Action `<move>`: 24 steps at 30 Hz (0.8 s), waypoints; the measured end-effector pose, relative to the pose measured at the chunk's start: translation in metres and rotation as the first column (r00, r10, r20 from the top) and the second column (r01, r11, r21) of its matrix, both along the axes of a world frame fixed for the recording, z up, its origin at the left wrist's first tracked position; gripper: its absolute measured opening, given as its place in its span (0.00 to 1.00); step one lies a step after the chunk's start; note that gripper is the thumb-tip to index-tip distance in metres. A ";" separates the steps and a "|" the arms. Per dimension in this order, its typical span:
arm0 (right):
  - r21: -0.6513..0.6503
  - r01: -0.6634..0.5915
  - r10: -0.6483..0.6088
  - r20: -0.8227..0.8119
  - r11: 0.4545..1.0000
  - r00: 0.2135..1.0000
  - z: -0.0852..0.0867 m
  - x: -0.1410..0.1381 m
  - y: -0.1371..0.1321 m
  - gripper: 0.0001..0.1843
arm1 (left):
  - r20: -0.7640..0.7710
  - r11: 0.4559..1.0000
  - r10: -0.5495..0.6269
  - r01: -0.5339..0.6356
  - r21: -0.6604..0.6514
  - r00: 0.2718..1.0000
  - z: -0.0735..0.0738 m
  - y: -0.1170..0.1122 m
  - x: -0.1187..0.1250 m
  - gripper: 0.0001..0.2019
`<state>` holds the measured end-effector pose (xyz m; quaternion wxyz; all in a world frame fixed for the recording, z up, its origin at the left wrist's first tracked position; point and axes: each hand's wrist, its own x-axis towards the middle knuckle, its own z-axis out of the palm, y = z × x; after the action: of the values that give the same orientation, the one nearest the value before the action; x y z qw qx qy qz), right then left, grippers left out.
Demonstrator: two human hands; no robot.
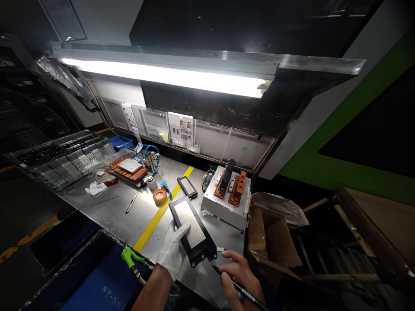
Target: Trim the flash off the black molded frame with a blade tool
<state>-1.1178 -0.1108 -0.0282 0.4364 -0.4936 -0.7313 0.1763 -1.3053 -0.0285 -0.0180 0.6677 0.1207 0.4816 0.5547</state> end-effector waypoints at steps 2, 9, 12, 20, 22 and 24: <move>0.090 -0.157 0.153 0.051 0.984 0.987 0.001 -0.008 0.003 0.10 | 0.025 1.000 0.008 -0.008 0.018 1.000 0.001 0.000 0.001 0.37; 0.115 -0.205 0.205 0.013 0.972 0.979 -0.008 -0.035 0.008 0.12 | 0.045 0.999 0.044 -0.046 0.027 0.998 -0.002 -0.004 0.001 0.37; 0.072 -0.179 0.185 -0.100 0.981 0.978 -0.005 -0.037 0.002 0.08 | 0.063 0.999 0.048 -0.049 0.014 0.997 0.000 -0.005 -0.001 0.35; -0.342 -0.004 -0.260 -0.721 0.940 0.642 0.008 -0.014 -0.003 0.09 | 0.416 0.995 -0.057 0.086 -0.053 0.908 -0.013 -0.003 -0.018 0.18; -0.389 0.001 -0.306 -0.722 0.921 0.620 0.003 -0.009 0.012 0.12 | 0.590 0.987 -0.157 0.149 0.063 0.792 -0.027 -0.012 -0.018 0.13; -0.405 -0.022 -0.296 -0.703 0.914 0.647 -0.002 -0.009 0.032 0.13 | 0.783 0.969 -0.246 0.151 0.194 0.571 -0.040 -0.025 -0.013 0.15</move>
<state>-1.1271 -0.0787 -0.0300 0.6076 -0.5052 -0.3963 0.4674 -1.3180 -0.0538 -0.0584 0.8630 -0.0531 0.0832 0.4954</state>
